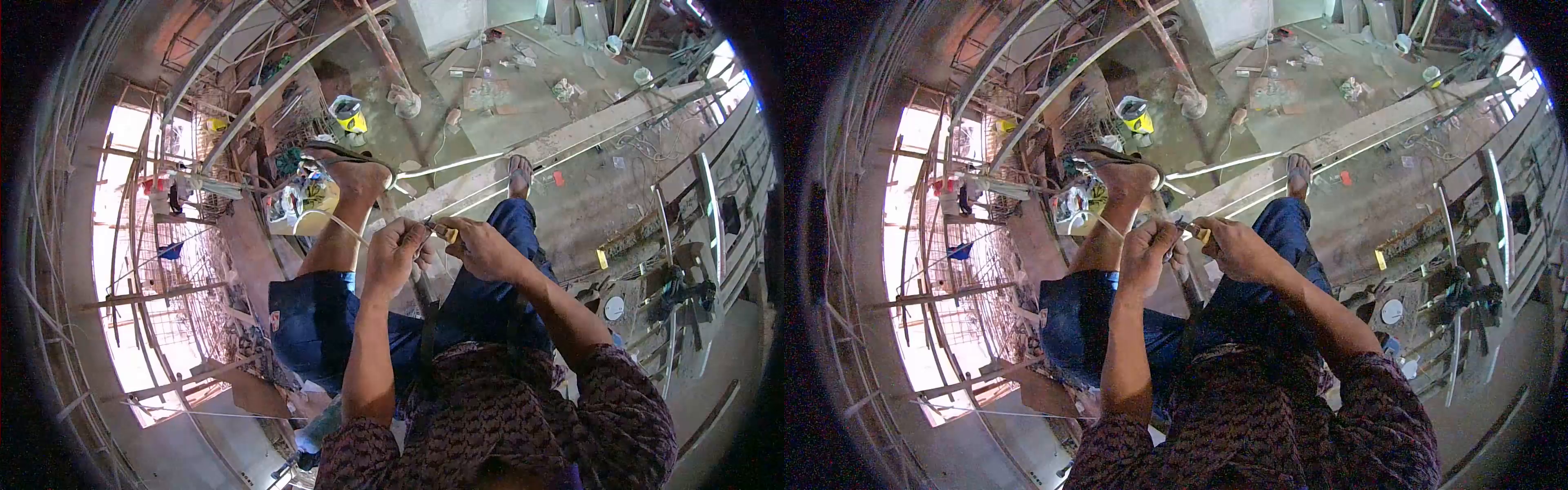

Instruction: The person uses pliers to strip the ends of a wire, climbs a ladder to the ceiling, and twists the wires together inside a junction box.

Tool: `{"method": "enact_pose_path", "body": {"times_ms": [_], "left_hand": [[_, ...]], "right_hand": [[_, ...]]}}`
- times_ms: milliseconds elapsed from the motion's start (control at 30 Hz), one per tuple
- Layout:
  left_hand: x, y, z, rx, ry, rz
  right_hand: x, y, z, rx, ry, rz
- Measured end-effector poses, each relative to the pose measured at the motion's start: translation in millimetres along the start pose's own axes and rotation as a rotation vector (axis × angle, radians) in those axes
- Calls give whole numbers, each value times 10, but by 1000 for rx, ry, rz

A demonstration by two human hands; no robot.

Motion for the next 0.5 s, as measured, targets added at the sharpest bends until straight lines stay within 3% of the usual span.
{"method": "enact_pose_path", "body": {"times_ms": [167, 400, 500], "left_hand": [[15, -11, -17, -10, 2, 11], [-14, -6, -62, -35, -92, 25], [-226, 101, -210, -129, -324, 18]], "right_hand": [[13, 0, -8, -12, 0, 22], [59, 22, -13, -9, 80, -105], [8, 33, -12, 0, 65, -151]]}}
Point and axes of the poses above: each hand's wrist, its own y-axis away from the middle knuckle, its own z-axis out of the back of the hand, x = y × z, the point moved 5 cm from there along -y, towards the middle knuckle, and after that the axes turned 9 degrees about x, right-handed, at the moved point
